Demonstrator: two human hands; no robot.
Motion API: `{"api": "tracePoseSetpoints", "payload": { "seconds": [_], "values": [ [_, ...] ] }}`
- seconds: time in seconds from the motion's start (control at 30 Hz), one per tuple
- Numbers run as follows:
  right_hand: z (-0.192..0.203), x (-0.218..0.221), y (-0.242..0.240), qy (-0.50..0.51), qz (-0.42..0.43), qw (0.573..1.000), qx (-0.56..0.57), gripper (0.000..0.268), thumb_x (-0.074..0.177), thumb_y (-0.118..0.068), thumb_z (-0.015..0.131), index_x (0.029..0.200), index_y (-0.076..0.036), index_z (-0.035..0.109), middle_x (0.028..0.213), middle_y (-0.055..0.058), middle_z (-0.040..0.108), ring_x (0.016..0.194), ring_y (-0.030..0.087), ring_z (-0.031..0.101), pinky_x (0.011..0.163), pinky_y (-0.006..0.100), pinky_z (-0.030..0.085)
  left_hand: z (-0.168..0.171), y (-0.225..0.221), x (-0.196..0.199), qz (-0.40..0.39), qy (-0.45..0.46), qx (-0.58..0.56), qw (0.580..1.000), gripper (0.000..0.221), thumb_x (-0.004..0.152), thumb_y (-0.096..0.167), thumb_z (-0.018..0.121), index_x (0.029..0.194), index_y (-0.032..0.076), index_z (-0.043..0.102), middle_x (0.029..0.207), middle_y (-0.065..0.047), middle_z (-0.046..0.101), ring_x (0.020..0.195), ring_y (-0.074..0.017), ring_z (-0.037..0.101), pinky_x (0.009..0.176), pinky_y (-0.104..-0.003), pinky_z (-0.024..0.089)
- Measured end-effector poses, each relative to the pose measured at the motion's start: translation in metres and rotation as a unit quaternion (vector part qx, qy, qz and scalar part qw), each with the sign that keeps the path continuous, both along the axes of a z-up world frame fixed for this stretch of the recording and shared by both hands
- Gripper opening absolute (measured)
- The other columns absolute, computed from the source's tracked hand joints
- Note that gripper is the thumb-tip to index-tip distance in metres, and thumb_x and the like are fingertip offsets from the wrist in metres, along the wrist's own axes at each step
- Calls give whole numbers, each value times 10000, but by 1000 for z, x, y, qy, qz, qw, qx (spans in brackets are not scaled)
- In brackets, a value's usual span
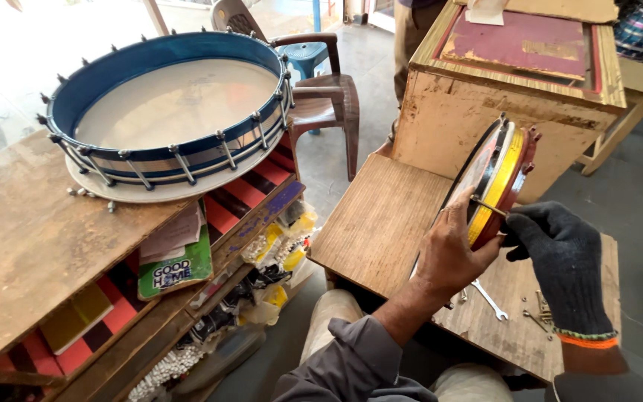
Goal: The person uses a wrench and a screwdriver to tighten bolts on a drum's rim while rotating the drum and handling small screws on a wooden workbench.
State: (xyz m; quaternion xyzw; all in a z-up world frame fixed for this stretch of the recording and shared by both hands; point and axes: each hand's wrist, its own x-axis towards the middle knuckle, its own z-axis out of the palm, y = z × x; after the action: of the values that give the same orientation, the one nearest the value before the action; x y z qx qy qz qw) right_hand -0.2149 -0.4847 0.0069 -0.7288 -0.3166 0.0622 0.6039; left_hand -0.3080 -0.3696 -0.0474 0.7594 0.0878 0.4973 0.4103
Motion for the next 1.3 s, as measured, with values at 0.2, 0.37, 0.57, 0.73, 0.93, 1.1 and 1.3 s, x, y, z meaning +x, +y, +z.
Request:
{"api": "tracePoseSetpoints", "payload": {
  "seconds": [0.2, 0.37, 0.57, 0.73, 0.93, 1.1, 1.3],
  "values": [
    [-15, -18, -2, -249, -56, 967, -14, 153, 947, -34, 775, 1049, 38, 685, 964, 117, 713, 880, 163, 678, 820, 309, 555, 5, -1, -13, 3, -17, 14, 1000, 870, 805, 200, 828, 1526, -22, 395, 1363, -288, 587, 1250, -453, 608, 1032, -485, 509],
    [-9, -37, -3, -173, -45, 984, -17, 218, 936, -48, 767, 1110, 39, 670, 1009, 111, 730, 863, 147, 707, 760, 292, 577, 9, 26, -34, -79, -6, -68, 995, 370, 1002, 111, 689, 1357, 15, 654, 1219, -181, 680, 1096, -266, 702, 934, -337, 585],
    [-5, -43, 0, -40, -6, 999, 27, 212, 957, 9, 702, 1163, 62, 699, 988, 141, 733, 834, 162, 707, 691, 310, 610, 2, 58, -22, -172, 0, -157, 972, 202, 968, 40, 694, 1155, -4, 756, 1033, -91, 728, 933, -119, 694, 824, -262, 582],
    [-14, -40, -3, -21, -7, 997, 69, 145, 978, -4, 704, 1114, 48, 708, 995, 120, 731, 852, 158, 712, 722, 303, 622, -17, 72, -5, -261, -9, -244, 934, 160, 992, 36, 684, 1137, 9, 745, 986, -57, 750, 906, -90, 707, 849, -258, 608],
    [-19, -43, 1, -356, -71, 932, 13, 148, 981, -26, 776, 1090, 13, 683, 1032, 143, 709, 907, 166, 696, 818, 307, 582, -10, 75, -5, -231, 58, -211, 948, 136, 1008, 112, 655, 1071, -8, 668, 915, -95, 715, 830, -147, 693, 759, -313, 597],
    [-13, -47, 3, -188, -32, 981, 23, 179, 985, -20, 725, 1159, 19, 709, 1042, 116, 745, 876, 146, 726, 722, 284, 607, 4, 72, -8, -142, 81, -48, 985, 252, 1082, 263, 537, 1044, 14, 551, 893, -185, 658, 847, -334, 676, 755, -436, 526],
    [-10, -46, 3, -97, -8, 994, 43, 174, 975, -28, 706, 1141, 23, 717, 1032, 123, 743, 858, 151, 735, 695, 284, 625, 13, 65, -13, -133, 93, -29, 986, 306, 1094, 328, 476, 1046, 28, 517, 862, -179, 621, 821, -349, 657, 721, -448, 505]
  ]
}}
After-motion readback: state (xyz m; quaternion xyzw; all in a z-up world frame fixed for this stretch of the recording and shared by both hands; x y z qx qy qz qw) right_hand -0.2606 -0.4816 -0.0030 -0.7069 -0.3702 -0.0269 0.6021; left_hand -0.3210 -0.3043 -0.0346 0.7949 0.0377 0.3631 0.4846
